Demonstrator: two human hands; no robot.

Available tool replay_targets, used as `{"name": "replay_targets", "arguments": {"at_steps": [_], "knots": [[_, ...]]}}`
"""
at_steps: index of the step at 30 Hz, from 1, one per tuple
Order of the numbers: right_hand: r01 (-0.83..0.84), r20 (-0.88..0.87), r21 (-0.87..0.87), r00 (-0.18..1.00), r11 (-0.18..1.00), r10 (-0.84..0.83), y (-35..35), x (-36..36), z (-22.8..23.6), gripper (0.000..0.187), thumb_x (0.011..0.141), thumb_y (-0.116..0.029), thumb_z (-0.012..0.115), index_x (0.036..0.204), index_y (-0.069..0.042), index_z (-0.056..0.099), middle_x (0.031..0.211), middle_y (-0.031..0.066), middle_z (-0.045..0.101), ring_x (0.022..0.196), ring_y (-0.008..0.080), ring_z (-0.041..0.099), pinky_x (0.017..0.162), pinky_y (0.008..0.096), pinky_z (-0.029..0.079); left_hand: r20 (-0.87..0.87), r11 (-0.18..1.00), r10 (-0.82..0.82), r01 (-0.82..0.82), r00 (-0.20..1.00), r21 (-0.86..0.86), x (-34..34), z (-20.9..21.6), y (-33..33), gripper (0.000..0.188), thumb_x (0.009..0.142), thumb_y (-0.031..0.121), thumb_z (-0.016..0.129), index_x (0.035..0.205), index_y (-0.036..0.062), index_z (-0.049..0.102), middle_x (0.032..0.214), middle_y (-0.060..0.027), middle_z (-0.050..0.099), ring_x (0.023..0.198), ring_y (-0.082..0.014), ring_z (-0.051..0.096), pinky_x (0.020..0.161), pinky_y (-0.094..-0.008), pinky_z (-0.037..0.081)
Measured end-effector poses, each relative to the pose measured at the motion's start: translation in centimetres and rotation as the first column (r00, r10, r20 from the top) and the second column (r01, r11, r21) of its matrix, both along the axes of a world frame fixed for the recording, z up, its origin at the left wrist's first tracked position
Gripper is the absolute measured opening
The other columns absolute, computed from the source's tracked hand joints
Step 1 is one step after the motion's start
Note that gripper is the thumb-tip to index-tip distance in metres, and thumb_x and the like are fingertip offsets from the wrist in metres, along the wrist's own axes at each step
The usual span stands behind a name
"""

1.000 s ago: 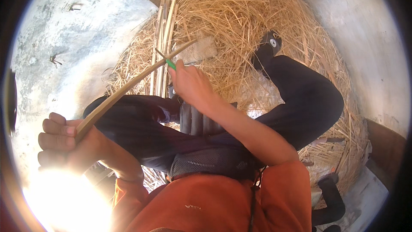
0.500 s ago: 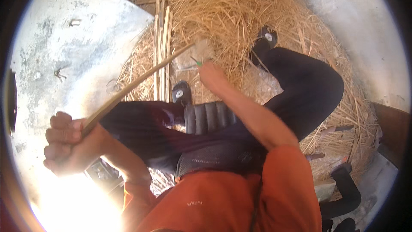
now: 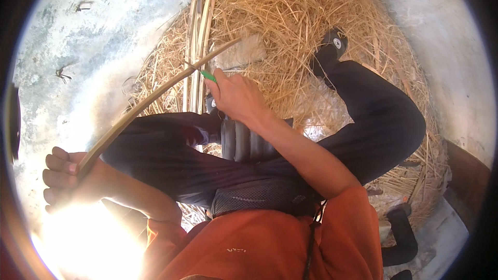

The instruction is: The person uses a utility knife to shave thin strips from a long wooden stick. They hold the stick with one hand and pull the knife toward their body with the other to remove bark or wood layers.

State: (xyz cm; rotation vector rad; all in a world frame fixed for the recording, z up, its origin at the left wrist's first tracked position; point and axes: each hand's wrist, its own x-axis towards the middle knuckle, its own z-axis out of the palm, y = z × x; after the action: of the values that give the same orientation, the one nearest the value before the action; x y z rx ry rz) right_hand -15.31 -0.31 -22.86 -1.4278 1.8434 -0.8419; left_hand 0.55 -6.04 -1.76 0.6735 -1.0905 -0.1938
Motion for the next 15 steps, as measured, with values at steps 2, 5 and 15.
{"name": "replay_targets", "arguments": {"at_steps": [2, 5, 15], "knots": [[-0.003, 0.04, -0.033, 0.999, 0.999, 0.004, -0.5, -0.1, -0.6, 0.031, 0.097, -0.031, 0.047, 0.095, 0.0, 0.052, 0.058, 0.0268, 0.054, 0.059, 0.0476, 0.055, 0.055, 0.0546, 0.042, 0.029, 1.0, 0.018, -0.018, 0.999, 0.015, -0.1, 0.0, 0.0, 0.04, 0.081, 0.032, 0.039, 0.049, 0.019, 0.02, 0.04, 0.0014, 0.024, 0.04, -0.0121, 0.023, 0.048, -0.0304, 0.02], [-0.015, 0.057, 0.008, 0.998, 1.0, 0.015, -0.5, 0.3, -0.2, 0.031, 0.096, -0.03, 0.047, 0.095, 0.0, 0.052, 0.058, 0.028, 0.054, 0.059, 0.0483, 0.055, 0.055, 0.0545, 0.043, 0.022, 0.999, -0.033, 0.033, 0.999, 0.014, 0.8, -0.2, -0.1, 0.04, 0.081, 0.032, 0.039, 0.049, 0.0187, 0.02, 0.04, 0.0011, 0.023, 0.04, -0.0123, 0.023, 0.048, -0.0303, 0.021], [-0.004, 0.005, 0.005, 1.0, 1.0, 0.004, -1.5, 0.0, -2.7, 0.034, 0.097, -0.031, 0.045, 0.096, 0.002, 0.053, 0.062, 0.0298, 0.056, 0.063, 0.0489, 0.057, 0.06, 0.0559, 0.045, 0.1, 1.0, -0.008, 0.008, 0.995, 0.001, 0.6, 0.0, 0.1, 0.04, 0.082, 0.032, 0.038, 0.05, 0.0184, 0.019, 0.041, 0.0003, 0.023, 0.04, -0.0127, 0.023, 0.048, -0.0302, 0.021]]}}
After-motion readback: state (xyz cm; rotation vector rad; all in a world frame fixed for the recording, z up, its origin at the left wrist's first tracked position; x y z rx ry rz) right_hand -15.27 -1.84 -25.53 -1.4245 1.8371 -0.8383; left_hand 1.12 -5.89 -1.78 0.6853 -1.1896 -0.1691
